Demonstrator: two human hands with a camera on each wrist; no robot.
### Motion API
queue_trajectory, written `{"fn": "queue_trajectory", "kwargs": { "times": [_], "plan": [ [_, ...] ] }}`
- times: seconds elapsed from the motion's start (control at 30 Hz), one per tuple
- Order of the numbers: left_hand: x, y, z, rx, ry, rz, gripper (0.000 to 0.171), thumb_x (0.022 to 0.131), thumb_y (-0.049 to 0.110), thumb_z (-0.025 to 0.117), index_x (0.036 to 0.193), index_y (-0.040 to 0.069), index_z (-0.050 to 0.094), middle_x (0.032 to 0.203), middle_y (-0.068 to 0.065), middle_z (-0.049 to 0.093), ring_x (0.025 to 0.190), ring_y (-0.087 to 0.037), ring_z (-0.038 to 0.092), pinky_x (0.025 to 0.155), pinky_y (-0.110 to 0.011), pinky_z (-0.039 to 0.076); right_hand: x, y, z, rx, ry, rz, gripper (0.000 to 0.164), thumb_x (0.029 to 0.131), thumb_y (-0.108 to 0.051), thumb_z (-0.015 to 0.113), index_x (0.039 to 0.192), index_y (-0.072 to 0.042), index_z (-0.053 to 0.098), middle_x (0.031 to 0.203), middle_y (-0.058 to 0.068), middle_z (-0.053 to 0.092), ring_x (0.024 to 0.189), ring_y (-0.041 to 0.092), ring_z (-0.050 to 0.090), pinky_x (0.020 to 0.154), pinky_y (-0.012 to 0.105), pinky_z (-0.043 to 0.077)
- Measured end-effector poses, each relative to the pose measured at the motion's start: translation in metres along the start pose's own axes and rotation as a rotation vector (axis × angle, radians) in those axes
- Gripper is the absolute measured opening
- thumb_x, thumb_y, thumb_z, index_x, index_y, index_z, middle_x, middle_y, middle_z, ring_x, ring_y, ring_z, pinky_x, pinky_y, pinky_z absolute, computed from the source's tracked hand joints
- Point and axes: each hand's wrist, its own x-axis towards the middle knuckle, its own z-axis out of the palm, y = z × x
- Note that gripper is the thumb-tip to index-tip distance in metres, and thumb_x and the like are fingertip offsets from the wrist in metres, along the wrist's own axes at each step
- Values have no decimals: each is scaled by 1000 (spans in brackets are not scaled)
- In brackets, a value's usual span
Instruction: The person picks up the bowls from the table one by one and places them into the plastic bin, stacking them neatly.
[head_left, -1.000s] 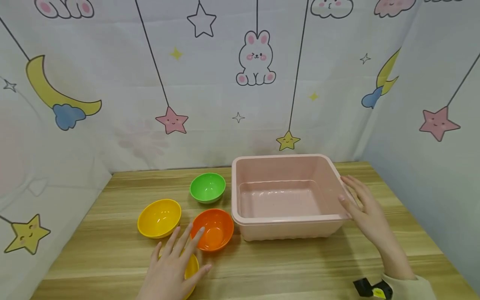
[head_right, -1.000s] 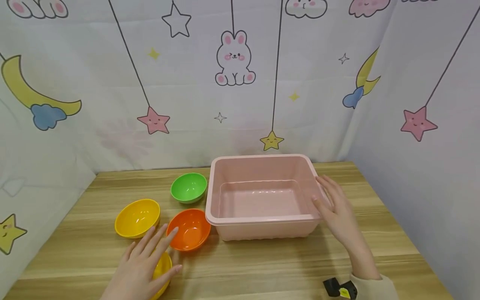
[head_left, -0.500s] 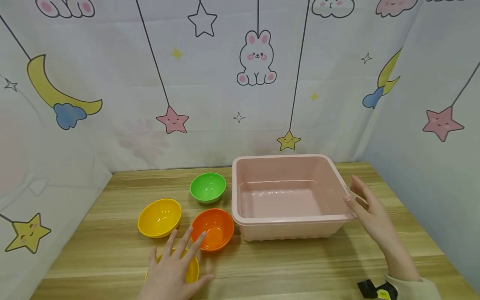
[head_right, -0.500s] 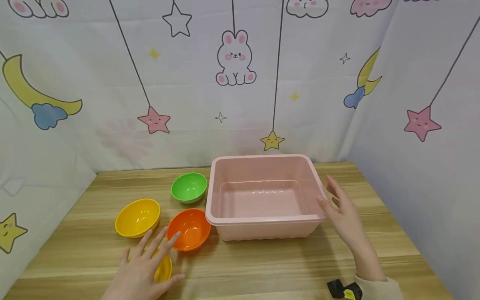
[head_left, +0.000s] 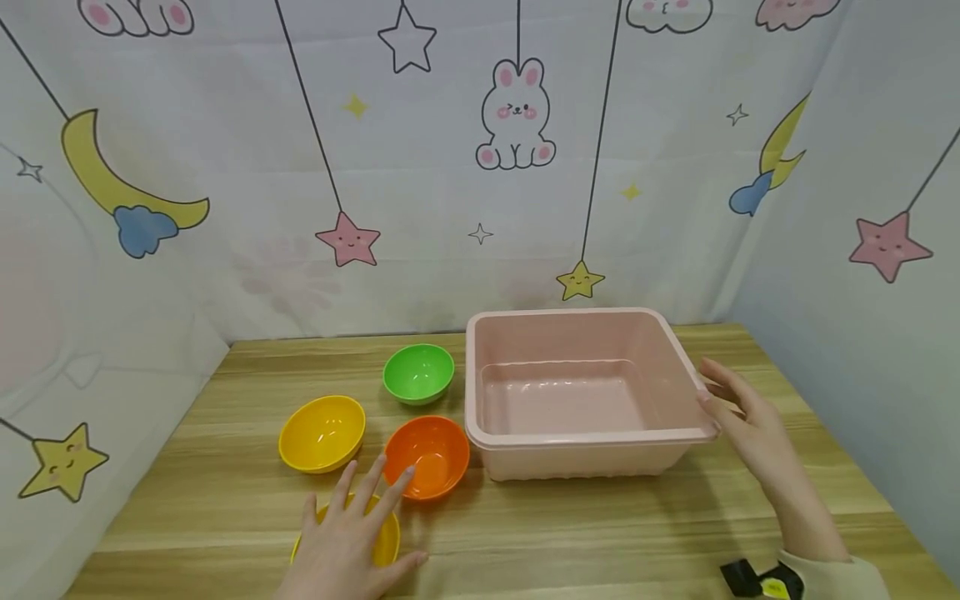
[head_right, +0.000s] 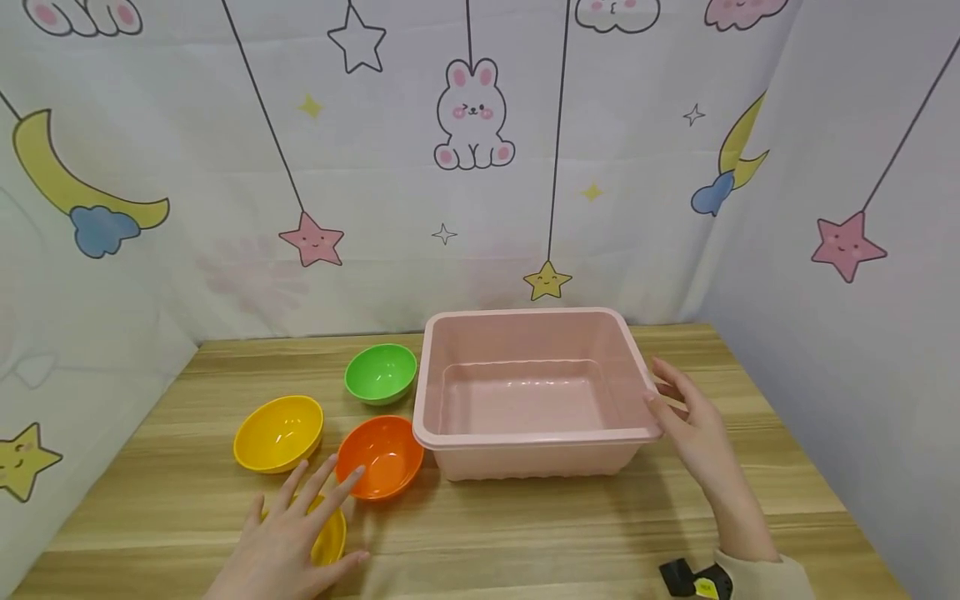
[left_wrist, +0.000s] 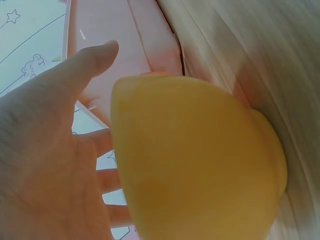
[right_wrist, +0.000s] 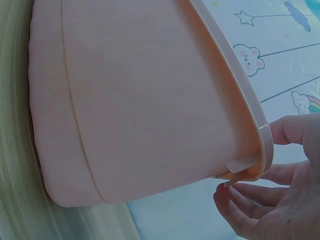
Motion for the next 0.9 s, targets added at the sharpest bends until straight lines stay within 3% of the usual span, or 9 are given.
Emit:
{"fn": "queue_trajectory", "kwargs": {
  "times": [0.57, 0.73, 0.9],
  "plan": [
    [-6, -2, 0, 5, -23, -32, 87, 64, 65, 74, 141, 35, 45, 146, -4, 46, 131, -40, 43, 87, -77, 37, -3, 7, -5, 57, -34, 26, 49, 101, -25, 49, 145, -5, 41, 126, -29, 50, 109, -17, 45, 80, 8, 36],
    [-7, -4, 0, -13, -103, -59, 87, 65, 67, 72, 141, 36, 43, 147, -4, 44, 132, -41, 42, 88, -78, 35, -4, 7, -7, 55, -49, 37, 48, 101, -25, 48, 145, -6, 42, 116, -34, 51, 106, -16, 48, 79, 10, 37],
    [-7, -6, 0, -29, -158, -79, 88, 65, 68, 71, 142, 34, 43, 147, -6, 44, 133, -42, 41, 88, -79, 34, -4, 8, -7, 88, -65, 36, 49, 101, -24, 48, 146, -5, 39, 119, -33, 50, 104, -17, 50, 80, 8, 38]
  ]
}}
